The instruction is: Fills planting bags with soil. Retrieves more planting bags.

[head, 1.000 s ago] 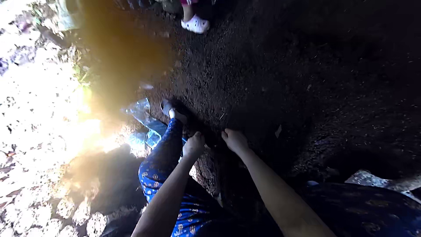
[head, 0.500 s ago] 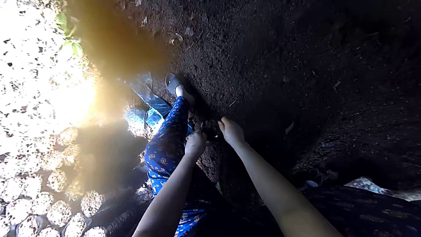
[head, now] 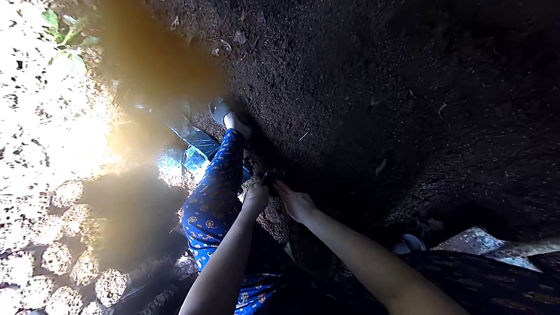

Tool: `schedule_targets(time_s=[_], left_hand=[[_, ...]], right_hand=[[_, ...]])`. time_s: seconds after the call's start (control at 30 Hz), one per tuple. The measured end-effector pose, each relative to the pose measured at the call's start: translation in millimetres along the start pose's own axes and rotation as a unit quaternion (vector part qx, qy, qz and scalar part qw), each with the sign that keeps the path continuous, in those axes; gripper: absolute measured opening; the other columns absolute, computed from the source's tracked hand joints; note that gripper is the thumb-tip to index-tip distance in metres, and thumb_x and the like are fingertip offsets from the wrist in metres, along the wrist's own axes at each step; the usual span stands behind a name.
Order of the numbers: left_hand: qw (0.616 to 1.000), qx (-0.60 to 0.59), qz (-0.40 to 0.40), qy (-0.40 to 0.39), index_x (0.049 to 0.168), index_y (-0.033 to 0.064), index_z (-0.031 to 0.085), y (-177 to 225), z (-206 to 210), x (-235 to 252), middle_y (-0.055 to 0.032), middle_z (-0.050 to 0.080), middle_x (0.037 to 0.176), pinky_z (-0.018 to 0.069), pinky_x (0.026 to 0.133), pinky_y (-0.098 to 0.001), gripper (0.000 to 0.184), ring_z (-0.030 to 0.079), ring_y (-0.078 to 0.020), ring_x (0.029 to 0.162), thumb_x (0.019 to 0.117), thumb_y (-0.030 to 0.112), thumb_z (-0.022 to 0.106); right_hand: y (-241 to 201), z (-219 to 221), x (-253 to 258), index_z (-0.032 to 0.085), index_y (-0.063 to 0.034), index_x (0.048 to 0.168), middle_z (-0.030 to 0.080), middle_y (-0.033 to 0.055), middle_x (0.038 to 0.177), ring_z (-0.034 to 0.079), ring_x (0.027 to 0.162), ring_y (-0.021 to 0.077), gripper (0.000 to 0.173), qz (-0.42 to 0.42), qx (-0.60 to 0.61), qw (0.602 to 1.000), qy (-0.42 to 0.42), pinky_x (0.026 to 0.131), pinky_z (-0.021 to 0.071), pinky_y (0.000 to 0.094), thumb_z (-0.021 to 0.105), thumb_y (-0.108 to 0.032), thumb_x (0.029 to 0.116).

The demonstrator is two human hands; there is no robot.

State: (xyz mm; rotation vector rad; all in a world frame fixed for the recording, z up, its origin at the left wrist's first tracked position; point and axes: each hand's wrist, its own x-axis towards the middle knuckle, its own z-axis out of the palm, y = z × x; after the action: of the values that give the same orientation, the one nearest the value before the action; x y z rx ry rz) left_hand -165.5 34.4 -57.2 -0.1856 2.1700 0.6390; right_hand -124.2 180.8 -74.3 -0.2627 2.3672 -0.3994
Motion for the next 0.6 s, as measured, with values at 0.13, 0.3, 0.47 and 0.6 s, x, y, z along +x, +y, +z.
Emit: schedule_targets(time_s=[0.13, 0.3, 0.47, 0.6], left_hand=[[0.993, -0.107, -0.002, 0.043, 0.129, -0.0037, 0.061, -10, 5, 15, -0.0267, 0.066, 0.123, 0.0515, 0.099, -0.0571, 0.040, 0.066, -0.0386, 0.115, 0.1088, 0.027, 0.046], [0.977, -0.199, -0.071, -0.020, 0.162, 0.0093, 0.011, -9, 3, 26, -0.0317, 0.055, 0.139, 0.0589, 0.091, -0.0531, 0.084, 0.070, -0.0395, 0.109, 0.1044, 0.049, 0.056], [0.982, -0.129, -0.083, -0.108, 0.161, 0.0132, 0.022, -1, -1, 35, -0.0251, 0.060, 0.137, 0.0533, 0.098, -0.0490, 0.071, 0.066, -0.0345, 0.117, 0.1076, 0.056, 0.042], [0.989, -0.080, -0.081, -0.099, 0.161, 0.0112, 0.017, -1, 5, 44, -0.0249, 0.057, 0.139, 0.0540, 0.096, -0.0482, 0.071, 0.066, -0.0335, 0.116, 0.1086, 0.049, 0.045]], right_hand=[[4, -24, 2, 0.040, -0.0239, 0.159, 0.029, -0.0011, 0.169, 0.060, 0.129, 0.0343, 0.059, -0.032, 0.026, 0.999, -0.012, 0.096, 0.0522, 0.0601, 0.042, -0.004, 0.1031], [26, -45, 12, 0.054, -0.0080, 0.139, 0.055, 0.0199, 0.142, 0.068, 0.110, 0.0367, 0.053, 0.128, 0.184, 0.970, 0.098, 0.090, 0.0557, 0.0570, 0.052, -0.048, 0.1048], [42, -39, 45, 0.063, 0.0035, 0.127, 0.065, 0.0267, 0.125, 0.063, 0.119, 0.0410, 0.066, 0.114, 0.172, 0.976, -0.070, 0.100, 0.0472, 0.0629, 0.041, -0.055, 0.1070], [32, -35, 41, 0.067, -0.0035, 0.121, 0.068, 0.0222, 0.121, 0.065, 0.118, 0.0403, 0.045, 0.058, 0.091, 0.994, -0.026, 0.096, 0.0500, 0.0629, 0.042, -0.039, 0.1103]])
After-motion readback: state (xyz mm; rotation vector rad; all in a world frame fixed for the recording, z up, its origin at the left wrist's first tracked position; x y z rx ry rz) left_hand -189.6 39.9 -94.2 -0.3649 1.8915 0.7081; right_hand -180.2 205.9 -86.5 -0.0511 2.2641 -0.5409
